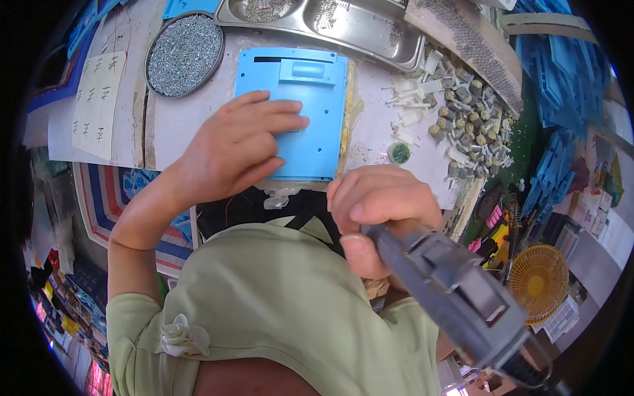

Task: The recorder is assembling an electronic device by soldering components, installing a speaker and board, and securing the blue plastic housing with screws.

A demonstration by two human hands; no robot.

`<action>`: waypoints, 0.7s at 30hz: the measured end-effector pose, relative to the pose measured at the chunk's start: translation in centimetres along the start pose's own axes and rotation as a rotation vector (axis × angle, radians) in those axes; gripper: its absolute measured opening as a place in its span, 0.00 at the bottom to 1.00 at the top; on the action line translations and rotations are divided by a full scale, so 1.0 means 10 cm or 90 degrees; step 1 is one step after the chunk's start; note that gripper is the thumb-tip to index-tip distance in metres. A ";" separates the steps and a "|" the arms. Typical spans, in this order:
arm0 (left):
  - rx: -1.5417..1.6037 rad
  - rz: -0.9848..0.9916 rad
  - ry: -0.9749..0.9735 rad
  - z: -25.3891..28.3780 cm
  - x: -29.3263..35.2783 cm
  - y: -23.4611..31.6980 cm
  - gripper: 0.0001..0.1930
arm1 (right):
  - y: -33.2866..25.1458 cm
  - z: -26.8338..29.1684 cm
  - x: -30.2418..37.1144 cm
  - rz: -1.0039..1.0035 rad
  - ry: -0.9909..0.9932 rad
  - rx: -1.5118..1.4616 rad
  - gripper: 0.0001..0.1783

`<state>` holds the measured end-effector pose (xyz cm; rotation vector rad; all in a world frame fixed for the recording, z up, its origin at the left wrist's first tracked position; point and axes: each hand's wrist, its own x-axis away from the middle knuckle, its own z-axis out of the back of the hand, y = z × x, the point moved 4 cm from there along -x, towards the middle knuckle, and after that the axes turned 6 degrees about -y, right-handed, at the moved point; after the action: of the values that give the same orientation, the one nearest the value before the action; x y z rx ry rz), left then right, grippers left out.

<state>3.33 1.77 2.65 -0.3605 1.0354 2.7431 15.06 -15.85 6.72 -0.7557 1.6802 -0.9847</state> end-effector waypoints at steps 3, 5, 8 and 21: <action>-0.018 -0.020 -0.031 -0.14 0.08 -0.01 0.12 | 0.03 -0.06 -0.06 0.003 -0.053 0.039 0.14; -0.020 -0.022 -0.035 -0.16 0.10 -0.03 0.12 | 0.04 -0.10 -0.05 -0.020 -0.071 0.109 0.14; -0.017 -0.028 -0.034 -0.18 0.11 -0.04 0.12 | 0.05 -0.13 -0.08 -0.027 -0.060 0.140 0.18; 0.001 -0.010 -0.027 -0.22 0.15 -0.09 0.11 | 0.25 -0.10 -0.50 -0.012 -0.156 0.096 0.15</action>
<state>2.51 1.10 0.03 -0.3067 1.0206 2.7240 15.57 -10.22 6.88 -0.7610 1.3747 -0.9776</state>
